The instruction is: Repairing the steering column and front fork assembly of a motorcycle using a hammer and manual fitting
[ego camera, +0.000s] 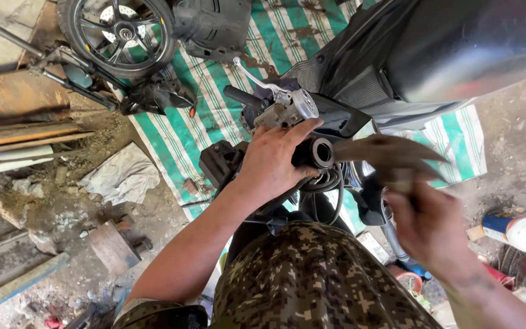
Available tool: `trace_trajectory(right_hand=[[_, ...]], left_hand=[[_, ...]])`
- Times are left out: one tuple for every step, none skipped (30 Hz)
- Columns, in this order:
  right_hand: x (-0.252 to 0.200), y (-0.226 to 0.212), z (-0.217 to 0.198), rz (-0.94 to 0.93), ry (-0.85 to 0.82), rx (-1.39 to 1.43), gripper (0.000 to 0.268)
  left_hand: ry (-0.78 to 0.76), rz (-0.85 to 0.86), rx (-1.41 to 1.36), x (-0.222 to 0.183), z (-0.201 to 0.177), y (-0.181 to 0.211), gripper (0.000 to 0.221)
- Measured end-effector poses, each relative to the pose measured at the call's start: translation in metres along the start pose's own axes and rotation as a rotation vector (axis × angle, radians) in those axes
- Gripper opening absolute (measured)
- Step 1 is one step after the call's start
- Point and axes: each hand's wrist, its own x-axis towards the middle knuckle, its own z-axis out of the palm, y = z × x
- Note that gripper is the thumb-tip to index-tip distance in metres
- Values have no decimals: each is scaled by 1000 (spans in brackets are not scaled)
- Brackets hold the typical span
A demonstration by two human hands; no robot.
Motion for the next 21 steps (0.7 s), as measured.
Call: trace_trajectory(right_hand=[[1, 1, 7, 59, -138, -27, 54], [3, 2, 13, 119, -275, -53, 64], [-3, 8, 15, 116, -248, -53, 64], [-8, 16, 15, 140, -207, -68, 57], [-15, 21, 17, 171, -171, -79, 50], [-18, 25, 23, 173, -149, -75, 50], [-24, 32, 29, 361, -120, 50, 67], [-30, 41, 34, 545, -91, 181, 85], [-31, 33, 29, 545, -71, 184, 85], [-31, 25, 23, 671, -154, 183, 85], [-31, 20, 18, 791, -242, 179, 85], [-41, 45, 21, 784, -227, 181, 85], [-51, 71, 23, 730, -224, 127, 71], [-61, 97, 25, 676, -220, 72, 59], [-59, 106, 18, 664, -212, 71, 59], [-57, 115, 11, 718, -241, 85, 63], [-59, 123, 3, 781, -282, 96, 70], [-56, 134, -4, 777, -283, 91, 70], [-51, 145, -10, 758, -290, 38, 67], [-46, 155, -16, 739, -296, -15, 64], [-31, 166, -25, 727, -298, -22, 64]], left_hand=[[39, 50, 12, 0, -4, -1, 100], [77, 100, 23, 0, -9, -1, 88], [85, 125, 30, -2, -8, 0, 88], [102, 180, 61, -3, -7, 1, 68], [113, 231, 91, -7, -6, 2, 53], [113, 252, 97, -9, -8, 3, 53], [138, 263, 129, -13, -6, 6, 34], [164, 273, 160, -17, -2, 9, 20], [167, 293, 162, -15, -3, 9, 20], [88, 249, 184, -13, -3, 10, 22], [16, 198, 206, -11, 0, 12, 23], [25, 212, 210, -8, -1, 15, 23], [21, 158, 165, -7, -1, 19, 20], [16, 105, 119, -5, 0, 23, 20], [29, 111, 123, -5, -2, 30, 20], [21, 59, 206, -5, -3, 36, 25], [4, -1, 283, -10, -4, 43, 30], [8, -5, 281, -11, 3, 40, 30], [75, -62, 272, -12, 10, 36, 28], [141, -120, 263, -13, 16, 31, 27], [153, -127, 262, -12, 15, 43, 27]])
